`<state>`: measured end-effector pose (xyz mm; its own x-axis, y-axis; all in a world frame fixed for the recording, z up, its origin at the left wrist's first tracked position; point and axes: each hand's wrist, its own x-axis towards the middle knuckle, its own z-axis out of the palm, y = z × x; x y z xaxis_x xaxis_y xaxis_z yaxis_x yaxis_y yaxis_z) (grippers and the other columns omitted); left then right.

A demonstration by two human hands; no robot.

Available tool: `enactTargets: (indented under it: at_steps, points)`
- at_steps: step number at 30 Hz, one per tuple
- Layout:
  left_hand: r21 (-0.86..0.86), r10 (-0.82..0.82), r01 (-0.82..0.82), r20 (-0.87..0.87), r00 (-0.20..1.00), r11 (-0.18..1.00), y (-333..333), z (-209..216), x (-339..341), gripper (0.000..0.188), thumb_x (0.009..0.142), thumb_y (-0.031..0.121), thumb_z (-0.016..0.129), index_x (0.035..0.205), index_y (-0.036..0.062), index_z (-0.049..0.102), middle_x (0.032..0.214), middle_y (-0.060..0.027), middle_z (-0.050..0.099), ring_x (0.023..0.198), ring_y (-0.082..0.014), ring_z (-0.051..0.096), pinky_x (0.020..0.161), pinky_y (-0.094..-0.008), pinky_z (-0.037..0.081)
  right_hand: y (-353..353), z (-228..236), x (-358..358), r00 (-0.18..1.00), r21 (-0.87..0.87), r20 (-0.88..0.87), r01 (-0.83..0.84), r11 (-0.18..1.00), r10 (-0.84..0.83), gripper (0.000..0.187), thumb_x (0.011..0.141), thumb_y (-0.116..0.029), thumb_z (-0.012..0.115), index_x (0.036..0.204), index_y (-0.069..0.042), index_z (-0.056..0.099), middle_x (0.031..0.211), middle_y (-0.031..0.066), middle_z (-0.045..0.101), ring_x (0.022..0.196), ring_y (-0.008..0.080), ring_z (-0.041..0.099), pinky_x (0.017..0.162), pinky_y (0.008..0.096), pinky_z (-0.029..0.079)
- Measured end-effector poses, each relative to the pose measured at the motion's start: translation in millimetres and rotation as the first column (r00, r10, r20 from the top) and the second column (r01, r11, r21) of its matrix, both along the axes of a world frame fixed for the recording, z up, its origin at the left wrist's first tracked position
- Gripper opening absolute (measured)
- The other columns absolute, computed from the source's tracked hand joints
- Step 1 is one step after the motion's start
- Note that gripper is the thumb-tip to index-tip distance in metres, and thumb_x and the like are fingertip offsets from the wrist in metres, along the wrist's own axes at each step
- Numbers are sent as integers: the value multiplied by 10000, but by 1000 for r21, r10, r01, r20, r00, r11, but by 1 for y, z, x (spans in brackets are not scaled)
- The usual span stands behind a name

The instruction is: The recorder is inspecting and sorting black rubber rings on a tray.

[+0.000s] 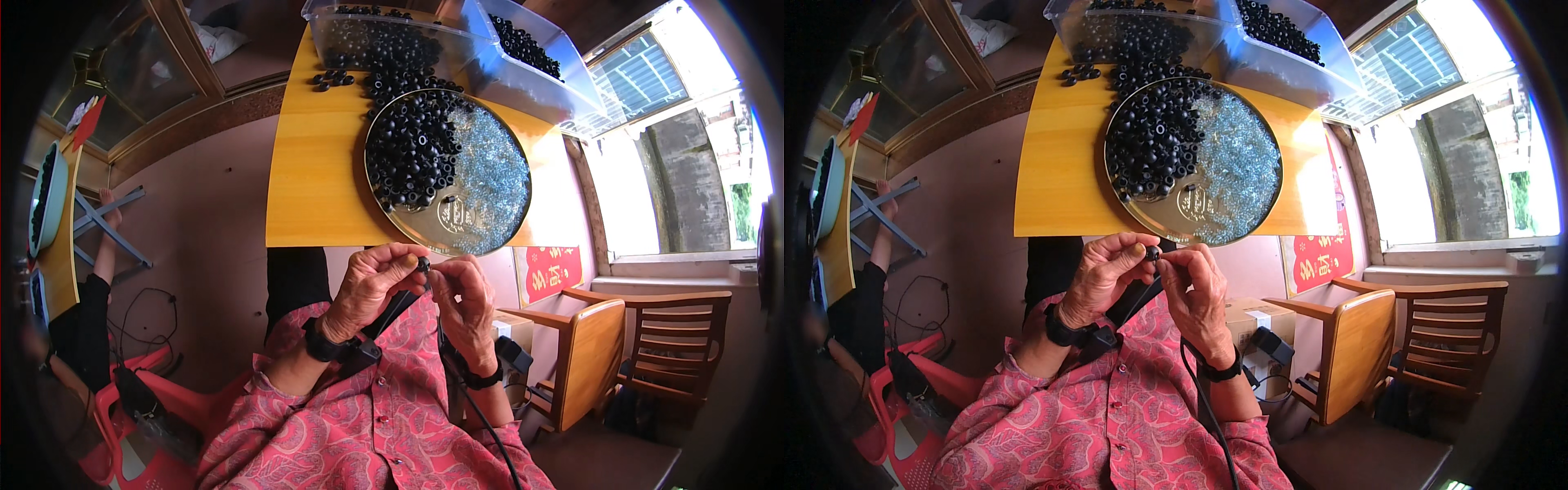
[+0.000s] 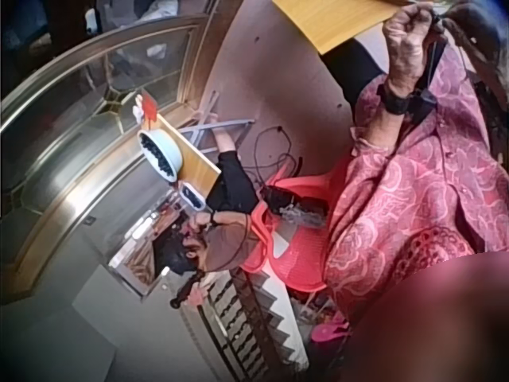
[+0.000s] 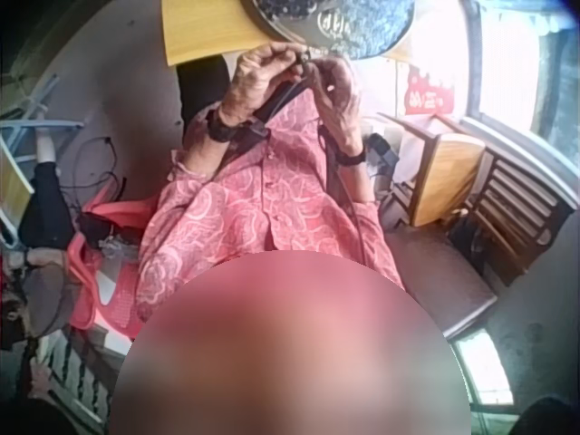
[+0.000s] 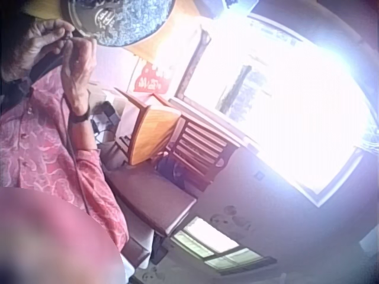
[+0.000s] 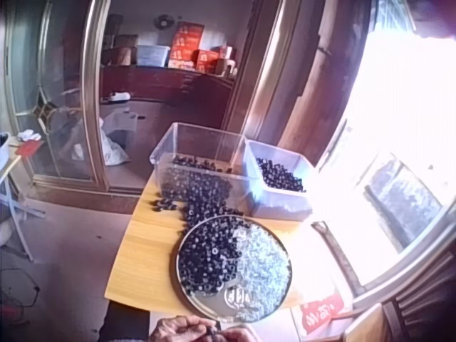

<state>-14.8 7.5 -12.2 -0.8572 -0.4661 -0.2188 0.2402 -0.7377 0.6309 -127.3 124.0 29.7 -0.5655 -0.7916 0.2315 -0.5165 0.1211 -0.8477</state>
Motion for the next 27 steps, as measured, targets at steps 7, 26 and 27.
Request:
enactTargets:
  at_steps: [7, 26, 27]
  points:
    - [-89, -46, 47, 18, 999, 995, -2, 4, 3, 229, 948, 119, 601, 1126, -18, 642, 900, -62, 686, 796, -108, 669, 735, -237, 567, 1, 5, -2, 995, 3, -77, -60, 998, 60, 111, 841, 4, 676, 901, -9, 583, 766, 87, 558, 613, 185, 569, 525, 302, 436]
    - [125, -146, 153, -63, 987, 980, -7, 0, 11, 248, 946, 145, 602, 1137, -9, 637, 861, -53, 667, 707, -120, 637, 689, -241, 541, 4, 5, -2, 745, 116, 666, -49, 992, -41, 192, 915, -194, 675, 932, -10, 622, 731, 3, 613, 633, 59, 557, 556, 200, 453]
    - [135, -139, 147, -71, 988, 980, -6, 0, 11, 249, 945, 146, 603, 1137, -8, 637, 857, -49, 665, 706, -119, 635, 689, -242, 539, 4, 6, -1, 746, 117, 665, -50, 992, -41, 192, 915, -194, 675, 932, -10, 622, 731, 3, 613, 633, 59, 557, 556, 200, 453]
